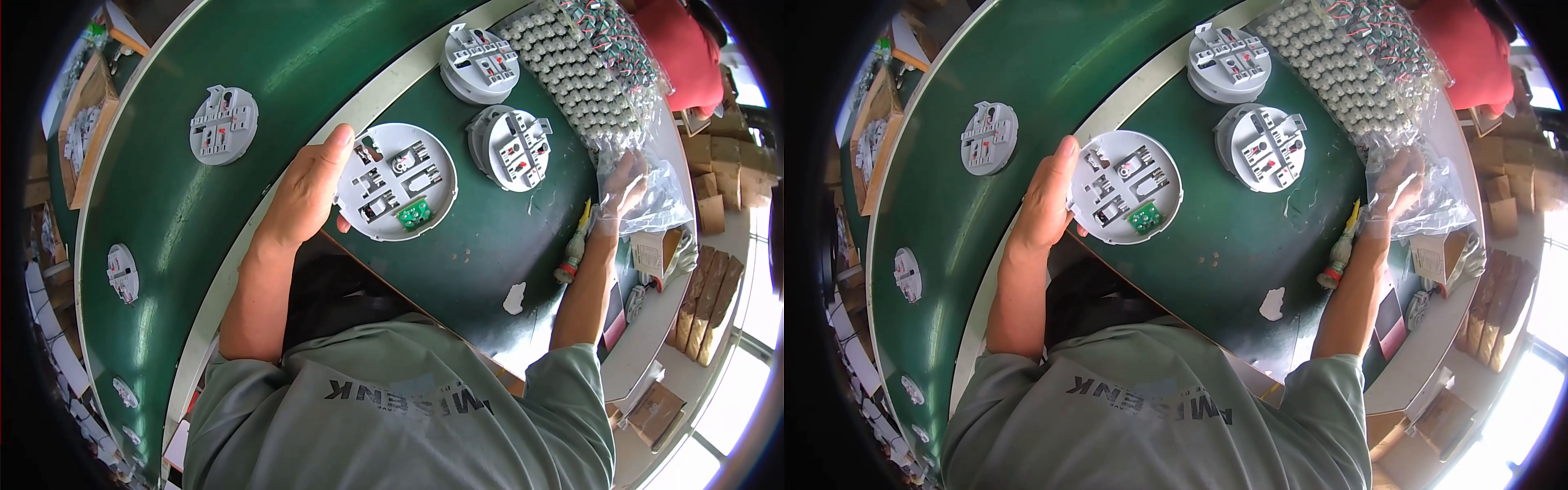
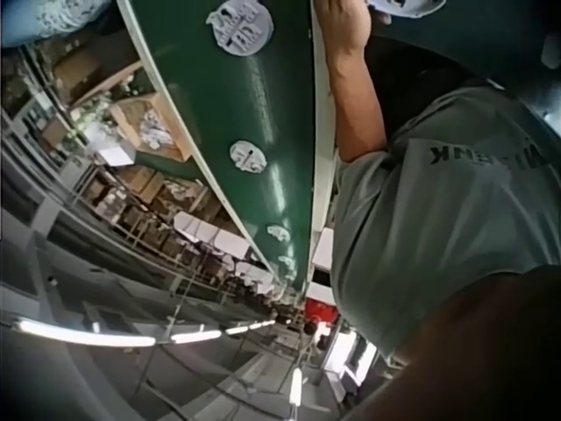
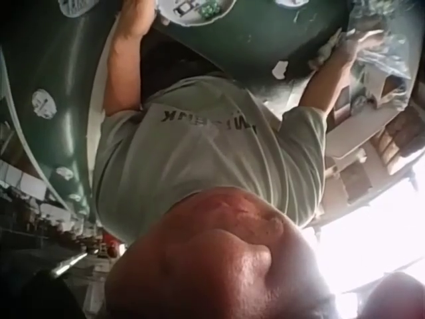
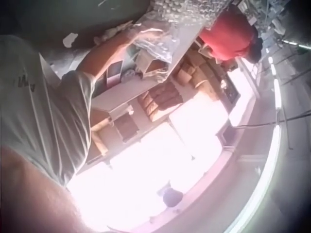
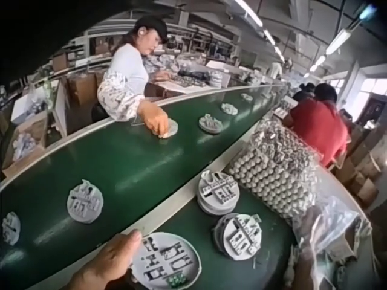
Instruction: The recorder is assembling small electronic components into circular trays on a production line.
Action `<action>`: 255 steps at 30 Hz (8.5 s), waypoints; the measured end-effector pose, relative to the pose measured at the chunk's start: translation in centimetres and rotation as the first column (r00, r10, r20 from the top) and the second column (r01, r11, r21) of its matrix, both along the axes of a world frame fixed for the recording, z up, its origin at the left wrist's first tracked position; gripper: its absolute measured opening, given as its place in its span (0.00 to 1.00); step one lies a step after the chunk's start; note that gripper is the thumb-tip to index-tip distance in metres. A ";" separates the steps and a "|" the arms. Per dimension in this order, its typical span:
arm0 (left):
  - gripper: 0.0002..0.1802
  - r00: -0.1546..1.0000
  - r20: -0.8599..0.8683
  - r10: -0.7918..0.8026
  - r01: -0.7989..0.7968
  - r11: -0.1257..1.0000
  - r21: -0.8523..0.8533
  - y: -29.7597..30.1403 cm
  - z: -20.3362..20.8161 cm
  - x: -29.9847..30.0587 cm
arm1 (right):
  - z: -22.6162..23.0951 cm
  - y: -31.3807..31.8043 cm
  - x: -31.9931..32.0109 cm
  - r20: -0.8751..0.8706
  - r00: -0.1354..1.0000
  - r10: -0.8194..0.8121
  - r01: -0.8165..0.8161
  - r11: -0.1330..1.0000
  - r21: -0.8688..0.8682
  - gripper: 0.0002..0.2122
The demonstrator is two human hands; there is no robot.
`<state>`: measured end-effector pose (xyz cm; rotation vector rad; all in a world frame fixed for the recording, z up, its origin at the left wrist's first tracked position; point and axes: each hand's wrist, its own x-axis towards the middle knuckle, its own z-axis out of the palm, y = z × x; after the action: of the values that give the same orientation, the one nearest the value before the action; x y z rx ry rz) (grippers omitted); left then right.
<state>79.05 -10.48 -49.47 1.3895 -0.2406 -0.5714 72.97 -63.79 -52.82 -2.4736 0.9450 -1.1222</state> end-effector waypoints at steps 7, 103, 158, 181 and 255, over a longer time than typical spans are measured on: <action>0.40 0.998 -0.052 0.021 -0.019 0.999 0.036 0.6 0.3 0.2 | -1.2 -1.9 0.4 -0.032 0.994 0.108 -0.109 0.993 -0.036 0.18; 0.58 0.603 0.721 -0.341 -0.099 0.865 0.492 -2.8 -2.7 -1.9 | 6.2 30.5 -2.1 -0.288 0.392 0.873 -0.760 0.484 0.434 0.12; 0.45 0.602 0.750 -0.274 -0.193 0.862 0.469 -6.0 -5.3 1.3 | 3.0 29.5 0.3 0.252 0.538 0.804 -0.756 0.329 0.567 0.10; 0.50 0.590 0.726 -0.355 -0.156 0.831 0.533 -8.5 -5.3 1.4 | 1.5 24.0 -3.6 0.419 0.797 0.436 -0.600 0.492 0.631 0.20; 0.40 0.996 -0.031 -0.086 0.091 0.935 0.343 -13.5 -3.7 8.0 | -9.0 -10.4 3.9 0.039 0.963 -0.265 0.268 0.961 -0.070 0.18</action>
<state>87.02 -24.03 -53.20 1.7186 -0.1970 -0.7239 76.90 -74.22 -61.79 -2.4318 1.2798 -1.2945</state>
